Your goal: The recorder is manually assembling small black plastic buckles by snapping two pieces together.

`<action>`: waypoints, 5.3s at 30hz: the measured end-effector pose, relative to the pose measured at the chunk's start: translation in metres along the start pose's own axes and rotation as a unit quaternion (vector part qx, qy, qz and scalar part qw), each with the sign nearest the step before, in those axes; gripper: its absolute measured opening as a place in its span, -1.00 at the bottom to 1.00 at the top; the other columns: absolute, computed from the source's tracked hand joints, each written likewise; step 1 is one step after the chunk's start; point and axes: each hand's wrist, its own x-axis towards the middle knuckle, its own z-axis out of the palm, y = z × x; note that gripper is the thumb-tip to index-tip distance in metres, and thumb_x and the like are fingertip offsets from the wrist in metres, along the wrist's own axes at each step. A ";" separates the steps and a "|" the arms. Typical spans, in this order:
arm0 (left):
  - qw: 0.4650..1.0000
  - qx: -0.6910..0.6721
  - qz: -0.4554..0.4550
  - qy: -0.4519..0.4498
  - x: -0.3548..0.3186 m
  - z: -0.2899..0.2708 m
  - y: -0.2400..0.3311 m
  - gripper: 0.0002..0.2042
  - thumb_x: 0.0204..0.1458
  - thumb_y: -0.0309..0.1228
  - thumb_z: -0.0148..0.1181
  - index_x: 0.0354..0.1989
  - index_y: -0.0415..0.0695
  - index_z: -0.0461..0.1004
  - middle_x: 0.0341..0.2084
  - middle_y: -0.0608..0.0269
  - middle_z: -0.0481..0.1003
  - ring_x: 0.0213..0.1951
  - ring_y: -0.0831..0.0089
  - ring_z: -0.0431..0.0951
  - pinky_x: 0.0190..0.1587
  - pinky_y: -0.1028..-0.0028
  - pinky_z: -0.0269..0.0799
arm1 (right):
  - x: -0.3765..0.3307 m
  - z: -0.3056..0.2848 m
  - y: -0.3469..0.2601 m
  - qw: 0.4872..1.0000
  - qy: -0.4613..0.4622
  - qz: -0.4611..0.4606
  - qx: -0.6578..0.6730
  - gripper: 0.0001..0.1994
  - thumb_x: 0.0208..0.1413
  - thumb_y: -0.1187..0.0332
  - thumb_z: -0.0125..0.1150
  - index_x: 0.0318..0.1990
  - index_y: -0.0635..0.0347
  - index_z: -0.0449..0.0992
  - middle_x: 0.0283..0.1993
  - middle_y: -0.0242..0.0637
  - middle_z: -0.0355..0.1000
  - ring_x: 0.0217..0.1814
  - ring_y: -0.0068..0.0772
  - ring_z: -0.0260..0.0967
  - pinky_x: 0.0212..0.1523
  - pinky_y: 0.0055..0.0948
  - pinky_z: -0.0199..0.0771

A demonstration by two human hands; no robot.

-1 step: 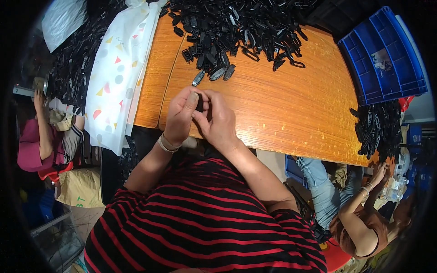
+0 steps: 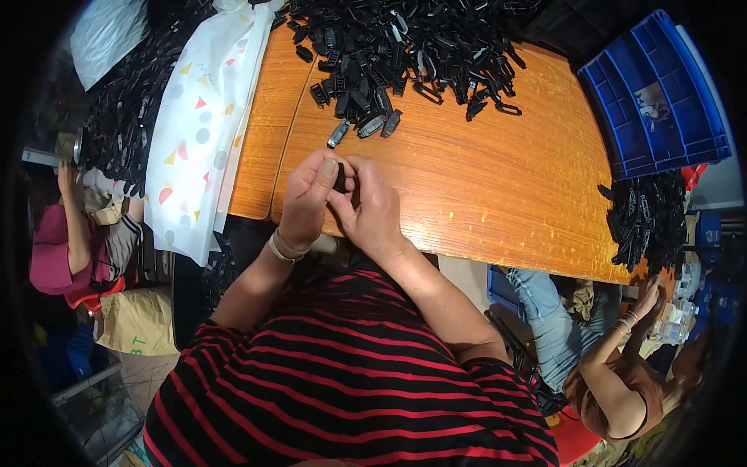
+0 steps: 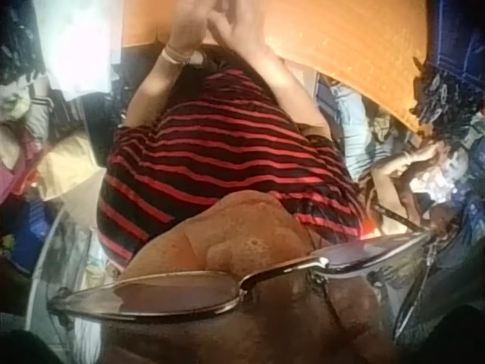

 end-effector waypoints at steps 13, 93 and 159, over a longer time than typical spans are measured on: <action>0.906 0.418 0.070 0.002 0.041 -0.037 0.023 -0.90 0.11 -0.50 0.08 -0.22 -0.09 0.48 -0.47 0.24 0.46 -0.41 0.30 0.48 -0.32 0.44 0.40 | 0.079 -0.078 0.055 0.969 0.010 0.023 -0.247 -0.76 0.04 0.37 0.30 -0.18 0.32 0.52 -0.23 -0.15 0.49 -0.30 -0.32 0.48 -0.30 -0.39 0.50; 0.903 0.335 -0.135 0.232 -0.177 -0.178 0.015 -0.75 0.23 -0.32 0.05 -0.38 -0.26 0.47 -0.56 0.34 0.46 -0.44 0.60 0.44 -0.30 0.58 0.34 | 0.000 0.009 0.003 0.982 -0.171 0.026 0.079 -0.74 0.09 0.53 0.20 -0.04 0.30 0.46 -0.43 -0.37 0.41 -0.44 -0.58 0.39 -0.38 -0.58 0.41; 0.798 0.585 0.140 -0.031 0.069 -0.008 0.027 -0.79 -0.01 -0.45 0.22 -0.17 -0.12 0.47 -0.37 0.12 0.43 -0.27 0.11 0.47 -0.25 0.27 0.40 | 0.075 -0.101 0.061 0.969 0.014 -0.040 -0.242 -0.83 0.03 0.49 0.23 -0.19 0.27 0.54 -0.24 -0.09 0.44 -0.27 -0.11 0.48 -0.25 -0.31 0.49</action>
